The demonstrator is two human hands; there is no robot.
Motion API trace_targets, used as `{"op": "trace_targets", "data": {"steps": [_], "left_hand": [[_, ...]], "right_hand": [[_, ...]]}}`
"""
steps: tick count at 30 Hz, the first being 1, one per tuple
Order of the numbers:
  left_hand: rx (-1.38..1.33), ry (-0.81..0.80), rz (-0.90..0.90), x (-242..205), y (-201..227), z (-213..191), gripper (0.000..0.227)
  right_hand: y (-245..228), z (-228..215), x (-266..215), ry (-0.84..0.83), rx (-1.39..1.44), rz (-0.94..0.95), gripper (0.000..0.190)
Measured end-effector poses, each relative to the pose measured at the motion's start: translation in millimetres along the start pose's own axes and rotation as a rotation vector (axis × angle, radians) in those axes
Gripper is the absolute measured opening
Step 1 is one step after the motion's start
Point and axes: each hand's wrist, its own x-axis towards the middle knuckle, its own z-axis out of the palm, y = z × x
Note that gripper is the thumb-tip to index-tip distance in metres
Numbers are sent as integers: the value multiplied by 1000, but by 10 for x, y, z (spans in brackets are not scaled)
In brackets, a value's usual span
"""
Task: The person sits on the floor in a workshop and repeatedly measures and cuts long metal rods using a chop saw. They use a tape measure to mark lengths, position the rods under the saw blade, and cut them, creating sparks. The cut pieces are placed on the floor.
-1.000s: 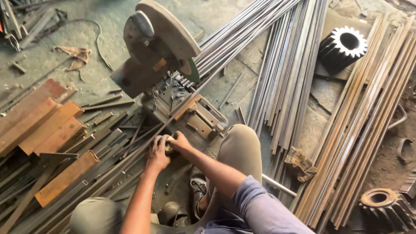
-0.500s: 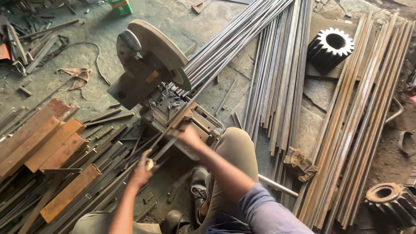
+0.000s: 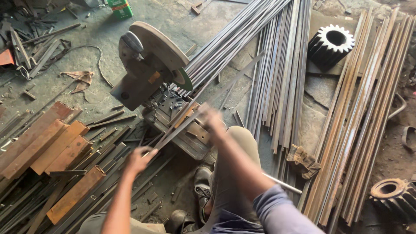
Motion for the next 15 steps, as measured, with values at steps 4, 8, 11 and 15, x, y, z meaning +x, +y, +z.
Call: {"op": "trace_targets", "data": {"steps": [4, 8, 11, 15], "left_hand": [[-13, 39, 117, 170, 714, 144, 47], [-105, -26, 56, 134, 597, 72, 59], [14, -68, -55, 64, -24, -174, 65], [50, -109, -263, -426, -1267, -736, 59]], "right_hand": [[1222, 692, -381, -220, 98, -22, 34], [908, 480, -106, -116, 82, -135, 28], [-54, -45, 240, 63, -53, -77, 22], [-1286, -1063, 762, 251, -16, -89, 16]]}}
